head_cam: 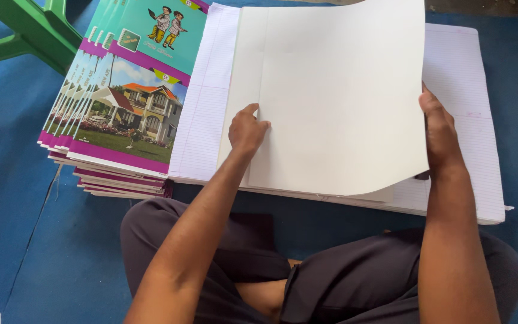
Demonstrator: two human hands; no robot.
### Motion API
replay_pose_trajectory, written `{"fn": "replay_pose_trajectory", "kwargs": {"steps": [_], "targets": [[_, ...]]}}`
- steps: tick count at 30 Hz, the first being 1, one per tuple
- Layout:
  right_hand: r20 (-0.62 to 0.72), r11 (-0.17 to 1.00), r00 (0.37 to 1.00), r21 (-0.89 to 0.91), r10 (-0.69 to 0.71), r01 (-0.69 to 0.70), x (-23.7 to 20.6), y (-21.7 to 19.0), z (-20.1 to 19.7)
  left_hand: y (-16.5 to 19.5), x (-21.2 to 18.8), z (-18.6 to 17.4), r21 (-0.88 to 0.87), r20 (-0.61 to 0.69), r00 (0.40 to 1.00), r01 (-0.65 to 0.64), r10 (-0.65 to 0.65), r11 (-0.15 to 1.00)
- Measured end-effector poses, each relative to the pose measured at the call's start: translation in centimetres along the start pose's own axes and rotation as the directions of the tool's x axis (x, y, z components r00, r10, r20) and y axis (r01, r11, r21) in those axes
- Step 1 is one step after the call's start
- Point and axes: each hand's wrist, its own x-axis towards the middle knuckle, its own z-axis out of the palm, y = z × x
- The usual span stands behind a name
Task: The person sits on the floor and repeatedly folds a printed cover sheet over a stack of lined pages, then uses a small rectangular tool to press and crease the fold along the spine. The person repeats this folding and pressing cycle on multiple book units.
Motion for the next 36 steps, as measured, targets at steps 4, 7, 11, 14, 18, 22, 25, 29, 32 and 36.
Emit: {"fn": "replay_pose_trajectory", "kwargs": {"steps": [4, 7, 11, 14, 18, 22, 25, 29, 32, 36], "targets": [[0.038, 0.996, 0.998, -0.066, -0.054, 0.056, -0.7, -0.2, 1.1, 0.0, -0.4, 0.5, 0.081, -0.030, 0.997, -0.071, 0.074, 0.994], [0.028, 0.981, 0.997, -0.180, -0.073, 0.077, -0.4, 0.3, 2.0, 0.5, -0.6, 0.6, 0.111, -0.006, 0.998, -0.055, 0.056, 0.992], [0.065, 0.959, 0.996, -0.273, -0.066, 0.081, -0.1, 1.2, 3.0, 1.2, -1.0, 0.4, 0.224, 0.045, 0.998, -0.053, 0.044, 0.973], [0.113, 0.956, 0.991, -0.276, -0.070, 0.099, 0.1, 1.6, 3.6, 1.3, -1.0, 0.1, 0.269, 0.051, 0.997, -0.077, 0.065, 0.960], [0.152, 0.946, 0.983, -0.289, -0.107, 0.147, -0.1, 2.0, 4.2, 0.4, 0.0, 0.4, 0.277, 0.082, 0.991, -0.128, 0.109, 0.952], [0.182, 0.892, 0.973, -0.403, -0.143, 0.206, -0.1, 2.4, 5.0, -0.5, 1.2, 2.5, 0.182, -0.036, 0.960, -0.267, 0.278, 0.946], [0.210, 0.851, 0.966, -0.471, -0.148, 0.233, 0.1, 2.6, 6.0, -1.5, 1.9, 3.2, 0.123, 0.015, 0.958, -0.287, 0.287, 0.950], [0.247, 0.775, 0.955, -0.566, -0.167, 0.282, 0.4, 3.1, 7.0, -2.3, 2.9, 2.8, 0.055, 0.068, 0.959, -0.279, 0.275, 0.959], [0.265, 0.713, 0.945, -0.624, -0.192, 0.320, 0.6, 3.7, 8.2, -2.2, 3.2, 2.3, 0.017, 0.090, 0.961, -0.264, 0.262, 0.964], [0.256, 0.629, 0.944, -0.704, -0.208, 0.329, 0.7, 4.7, 10.2, -1.5, 3.6, 1.6, 0.002, 0.165, 0.973, -0.163, 0.160, 0.987]]}}
